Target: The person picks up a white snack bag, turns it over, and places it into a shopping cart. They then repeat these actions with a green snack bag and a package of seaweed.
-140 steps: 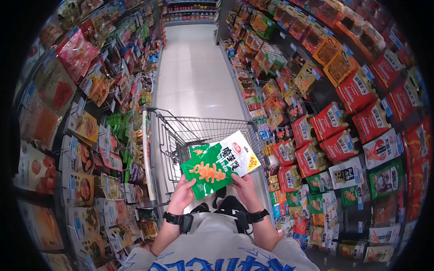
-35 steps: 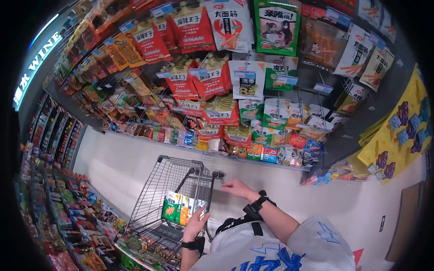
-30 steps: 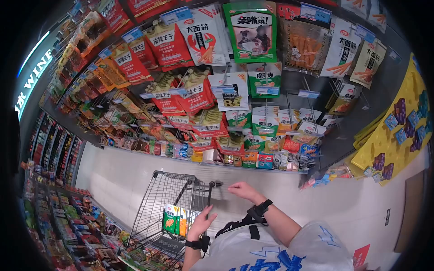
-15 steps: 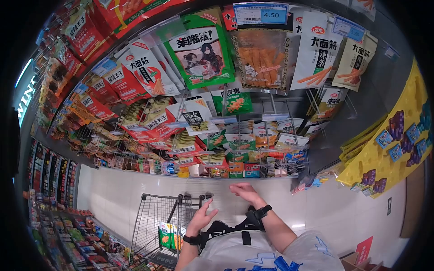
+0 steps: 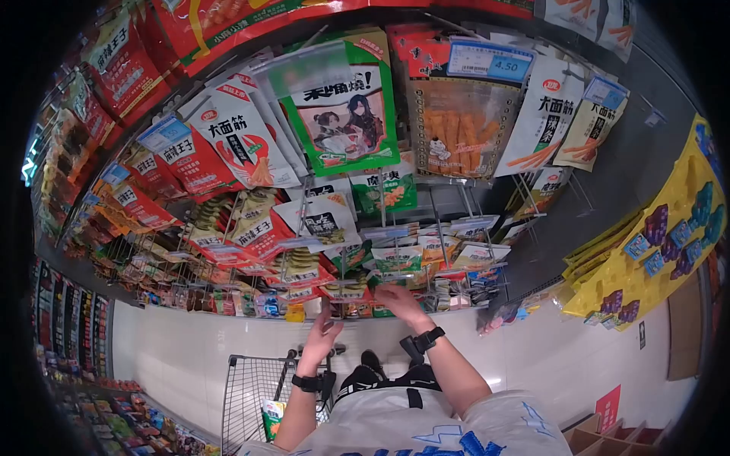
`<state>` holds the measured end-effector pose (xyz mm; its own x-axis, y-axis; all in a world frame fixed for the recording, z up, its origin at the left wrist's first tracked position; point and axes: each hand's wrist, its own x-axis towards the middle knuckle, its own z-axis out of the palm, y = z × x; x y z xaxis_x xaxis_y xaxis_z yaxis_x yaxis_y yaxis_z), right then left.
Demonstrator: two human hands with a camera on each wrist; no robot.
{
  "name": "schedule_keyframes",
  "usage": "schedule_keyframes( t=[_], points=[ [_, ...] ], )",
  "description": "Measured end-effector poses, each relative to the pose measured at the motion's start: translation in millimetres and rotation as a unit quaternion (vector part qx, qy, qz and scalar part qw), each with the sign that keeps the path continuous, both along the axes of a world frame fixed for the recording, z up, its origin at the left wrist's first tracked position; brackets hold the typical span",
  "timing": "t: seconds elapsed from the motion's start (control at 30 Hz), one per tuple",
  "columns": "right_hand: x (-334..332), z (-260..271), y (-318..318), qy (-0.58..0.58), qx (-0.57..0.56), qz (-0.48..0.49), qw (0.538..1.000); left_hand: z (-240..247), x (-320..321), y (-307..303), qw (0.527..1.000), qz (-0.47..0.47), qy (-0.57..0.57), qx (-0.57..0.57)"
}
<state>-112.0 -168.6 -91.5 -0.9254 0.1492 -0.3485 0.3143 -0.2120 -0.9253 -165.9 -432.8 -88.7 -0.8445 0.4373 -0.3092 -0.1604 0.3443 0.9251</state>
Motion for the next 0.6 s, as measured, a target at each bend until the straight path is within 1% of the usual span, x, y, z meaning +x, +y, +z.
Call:
schedule_keyframes(
  t=[0.03, 0.07, 0.1, 0.13, 0.17, 0.23, 0.27, 0.33, 0.37, 0.4, 0.43, 0.47, 0.53, 0.6],
  points=[
    [-16, 12, 1, 0.037, -0.009, -0.019, 0.999, 6, -21, 3, 0.999, 0.004, 0.031, 0.011],
    [-31, 22, 3, 0.056, 0.047, -0.022, 0.997, 12, -42, 6, 0.999, -0.001, 0.034, 0.020],
    [-48, 32, 2, 0.057, 0.055, -0.028, 0.997, 21, -63, 9, 0.997, 0.019, 0.070, 0.017],
    [-65, 38, 2, 0.066, 0.071, -0.052, 0.994, 27, -80, 11, 0.994, 0.041, 0.105, 0.013],
    [-81, 44, 0, 0.077, 0.088, -0.076, 0.990, 34, -96, 15, 0.993, 0.038, 0.105, 0.021],
    [-112, 49, -4, 0.082, 0.110, -0.092, 0.986, 45, -124, 23, 0.982, 0.089, 0.146, 0.079],
    [-123, 50, -5, 0.088, 0.122, -0.105, 0.983, 49, -135, 27, 0.981, 0.088, 0.146, 0.088],
    [-136, 64, -12, 0.113, 0.118, -0.103, 0.981, 52, -160, 34, 0.981, 0.101, 0.110, 0.127],
    [-141, 70, -15, 0.135, 0.104, -0.100, 0.980, 53, -171, 37, 0.980, 0.098, 0.114, 0.133],
    [-147, 67, -16, 0.177, 0.079, -0.099, 0.976, 46, -182, 38, 0.967, 0.080, 0.197, 0.139],
    [-148, 71, -20, 0.179, 0.082, -0.102, 0.975, 36, -193, 40, 0.948, 0.061, 0.278, 0.143],
    [-147, 74, -22, 0.182, 0.085, -0.110, 0.973, 26, -202, 41, 0.942, 0.068, 0.294, 0.146],
    [-145, 73, -24, 0.186, 0.090, -0.122, 0.971, 36, -205, 34, 0.944, 0.051, 0.295, 0.143],
    [-138, 71, -25, 0.136, 0.175, -0.120, 0.968, 39, -205, 27, 0.945, 0.035, 0.293, 0.139]
  ],
)
